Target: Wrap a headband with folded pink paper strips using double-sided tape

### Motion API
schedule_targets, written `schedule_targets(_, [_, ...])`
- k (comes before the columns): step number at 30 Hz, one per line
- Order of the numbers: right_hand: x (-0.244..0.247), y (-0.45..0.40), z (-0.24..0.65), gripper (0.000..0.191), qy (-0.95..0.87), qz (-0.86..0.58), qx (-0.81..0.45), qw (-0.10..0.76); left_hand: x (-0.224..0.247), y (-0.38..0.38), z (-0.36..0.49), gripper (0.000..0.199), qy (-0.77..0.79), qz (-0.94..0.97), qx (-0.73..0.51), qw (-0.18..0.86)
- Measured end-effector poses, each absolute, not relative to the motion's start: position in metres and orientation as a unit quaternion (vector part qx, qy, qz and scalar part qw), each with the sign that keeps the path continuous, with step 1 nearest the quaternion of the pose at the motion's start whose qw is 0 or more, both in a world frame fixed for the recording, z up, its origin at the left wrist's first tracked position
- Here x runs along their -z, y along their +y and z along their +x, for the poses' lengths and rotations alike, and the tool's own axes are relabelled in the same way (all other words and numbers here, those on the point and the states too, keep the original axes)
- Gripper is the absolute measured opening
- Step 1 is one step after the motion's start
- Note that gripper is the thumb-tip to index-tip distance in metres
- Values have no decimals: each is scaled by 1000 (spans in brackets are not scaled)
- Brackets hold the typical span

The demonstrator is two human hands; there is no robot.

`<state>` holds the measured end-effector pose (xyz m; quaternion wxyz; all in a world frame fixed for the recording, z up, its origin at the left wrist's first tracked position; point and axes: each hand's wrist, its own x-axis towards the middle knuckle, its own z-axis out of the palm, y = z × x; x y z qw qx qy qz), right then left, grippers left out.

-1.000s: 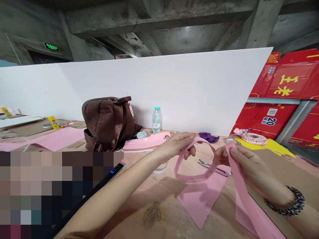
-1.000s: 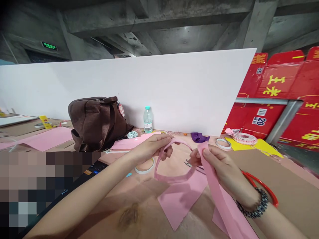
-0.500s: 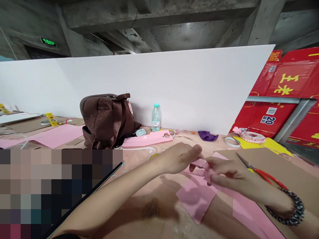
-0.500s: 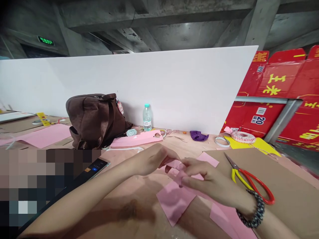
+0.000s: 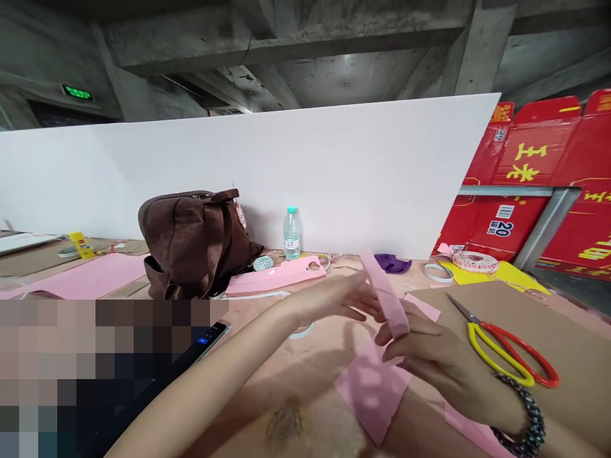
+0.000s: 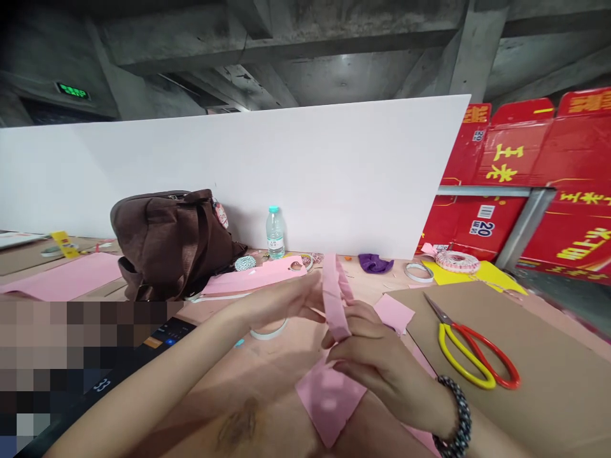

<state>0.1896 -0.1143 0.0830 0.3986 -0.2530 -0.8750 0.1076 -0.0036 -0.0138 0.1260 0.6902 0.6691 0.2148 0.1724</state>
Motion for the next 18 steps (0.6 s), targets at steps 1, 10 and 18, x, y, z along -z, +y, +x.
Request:
schedule_targets(1, [-82,-114,188,12,-883,-250,-98,386,-122,-15,-1,45,189,631,-165,734])
schedule_targets(10, [-81,-117,193,20,-877,-295,-79,372,-110,-24,13,29,77,514,-318,793])
schedule_targets(18, [-73,-116,193,16,-866,-295,-20,403,-117,-26,13,18,88,482,-356,796])
